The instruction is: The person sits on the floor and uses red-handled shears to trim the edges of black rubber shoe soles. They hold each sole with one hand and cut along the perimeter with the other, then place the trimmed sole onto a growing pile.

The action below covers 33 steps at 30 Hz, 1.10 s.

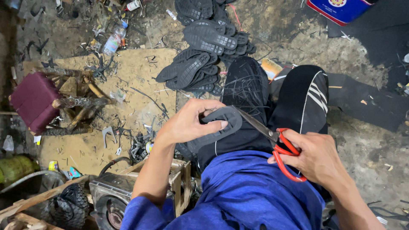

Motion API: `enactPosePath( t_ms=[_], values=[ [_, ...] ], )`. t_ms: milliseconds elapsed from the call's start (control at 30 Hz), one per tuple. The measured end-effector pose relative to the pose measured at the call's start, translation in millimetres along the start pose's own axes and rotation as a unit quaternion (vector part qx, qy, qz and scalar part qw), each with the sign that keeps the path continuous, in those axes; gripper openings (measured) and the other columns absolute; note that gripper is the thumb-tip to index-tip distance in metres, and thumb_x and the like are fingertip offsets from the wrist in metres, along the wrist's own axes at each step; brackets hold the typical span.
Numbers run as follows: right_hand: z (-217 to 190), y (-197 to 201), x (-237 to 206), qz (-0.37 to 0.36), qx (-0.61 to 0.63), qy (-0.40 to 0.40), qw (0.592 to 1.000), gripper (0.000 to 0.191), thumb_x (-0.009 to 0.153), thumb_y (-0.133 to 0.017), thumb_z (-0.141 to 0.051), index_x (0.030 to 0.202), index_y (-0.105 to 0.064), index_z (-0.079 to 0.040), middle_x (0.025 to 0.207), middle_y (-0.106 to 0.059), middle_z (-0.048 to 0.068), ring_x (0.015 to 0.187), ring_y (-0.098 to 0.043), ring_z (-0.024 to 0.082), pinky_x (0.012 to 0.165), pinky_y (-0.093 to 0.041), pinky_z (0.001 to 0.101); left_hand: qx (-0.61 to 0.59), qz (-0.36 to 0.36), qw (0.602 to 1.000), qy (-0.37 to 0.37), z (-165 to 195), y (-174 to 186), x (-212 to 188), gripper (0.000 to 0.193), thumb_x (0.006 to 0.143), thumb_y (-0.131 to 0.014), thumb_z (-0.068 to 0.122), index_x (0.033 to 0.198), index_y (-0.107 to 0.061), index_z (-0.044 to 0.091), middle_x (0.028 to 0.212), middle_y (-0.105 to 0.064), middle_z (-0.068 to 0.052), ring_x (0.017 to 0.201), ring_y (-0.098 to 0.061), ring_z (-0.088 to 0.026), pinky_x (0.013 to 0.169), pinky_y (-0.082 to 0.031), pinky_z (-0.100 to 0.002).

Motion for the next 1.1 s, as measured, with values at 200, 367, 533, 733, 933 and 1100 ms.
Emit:
enactPosePath(
  t_ms=[200,367,533,733,933,1100],
  values=[
    [-4,4,0,0.007,0.028,0.035,0.999,0.062,0.056,-0.089,-0.055,0.094,-0.069,-0.011,0.057,-0.061,0.012,0.058,-0.062,0.036,0.055,-0.046,0.0468,-0.030,-0.010,0.999,-0.009,0,-1,1,0.026,0.091,-0.076,0.013,0.113,-0.073,0.001,0.089,-0.073,-0.001,0.081,-0.063,-0.006,0.073,-0.054,-0.025],
    [-3,-1,0,-0.006,0.010,0.012,1.000,0.066,0.054,-0.092,-0.057,0.100,-0.072,-0.014,0.053,-0.060,0.014,0.056,-0.062,0.036,0.055,-0.046,0.0473,-0.011,-0.013,1.000,-0.002,-5,0,1,0.027,0.090,-0.077,0.014,0.113,-0.073,0.001,0.086,-0.073,-0.001,0.077,-0.063,-0.005,0.071,-0.054,-0.025],
    [8,-6,-2,-0.013,0.101,-0.015,0.995,0.057,0.056,-0.090,-0.047,0.093,-0.069,-0.010,0.054,-0.059,0.010,0.048,-0.058,0.030,0.049,-0.045,0.0412,-0.036,-0.011,0.999,0.002,-14,-3,-1,0.025,0.090,-0.076,0.013,0.113,-0.072,0.002,0.087,-0.071,0.002,0.079,-0.061,-0.005,0.071,-0.053,-0.024],
    [27,-18,-4,0.001,0.145,-0.133,0.980,0.044,0.072,-0.089,-0.036,0.093,-0.066,-0.004,0.055,-0.055,0.013,0.050,-0.047,0.025,0.052,-0.042,0.0373,-0.238,0.404,0.875,-0.117,-17,17,-2,0.032,0.097,-0.075,0.005,0.123,-0.059,-0.002,0.095,-0.063,-0.005,0.083,-0.060,-0.013,0.076,-0.051,-0.031],
    [22,-40,-3,0.030,0.285,-0.099,0.953,0.032,0.077,-0.082,-0.021,0.097,-0.065,-0.003,0.064,-0.071,0.004,0.057,-0.061,0.006,0.055,-0.049,0.0259,-0.368,0.362,0.846,-0.135,-20,1,-4,0.055,0.088,-0.073,0.001,0.138,-0.050,-0.002,0.115,-0.069,-0.011,0.102,-0.072,-0.021,0.097,-0.059,-0.038],
    [11,-47,-3,0.012,0.289,-0.095,0.953,0.031,0.078,-0.083,-0.018,0.096,-0.065,-0.002,0.059,-0.068,0.005,0.053,-0.054,0.006,0.052,-0.046,0.0259,-0.430,0.309,0.845,-0.068,-35,-48,13,0.068,0.092,-0.072,-0.005,0.154,-0.043,-0.002,0.118,-0.065,-0.009,0.108,-0.065,-0.019,0.101,-0.052,-0.039]
  ],
)
Point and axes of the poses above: each hand's wrist, its own x-axis towards the middle knuckle, its own y-axis out of the back of the hand, z = x × y, the point moved 2 cm from there along x, towards the middle knuckle
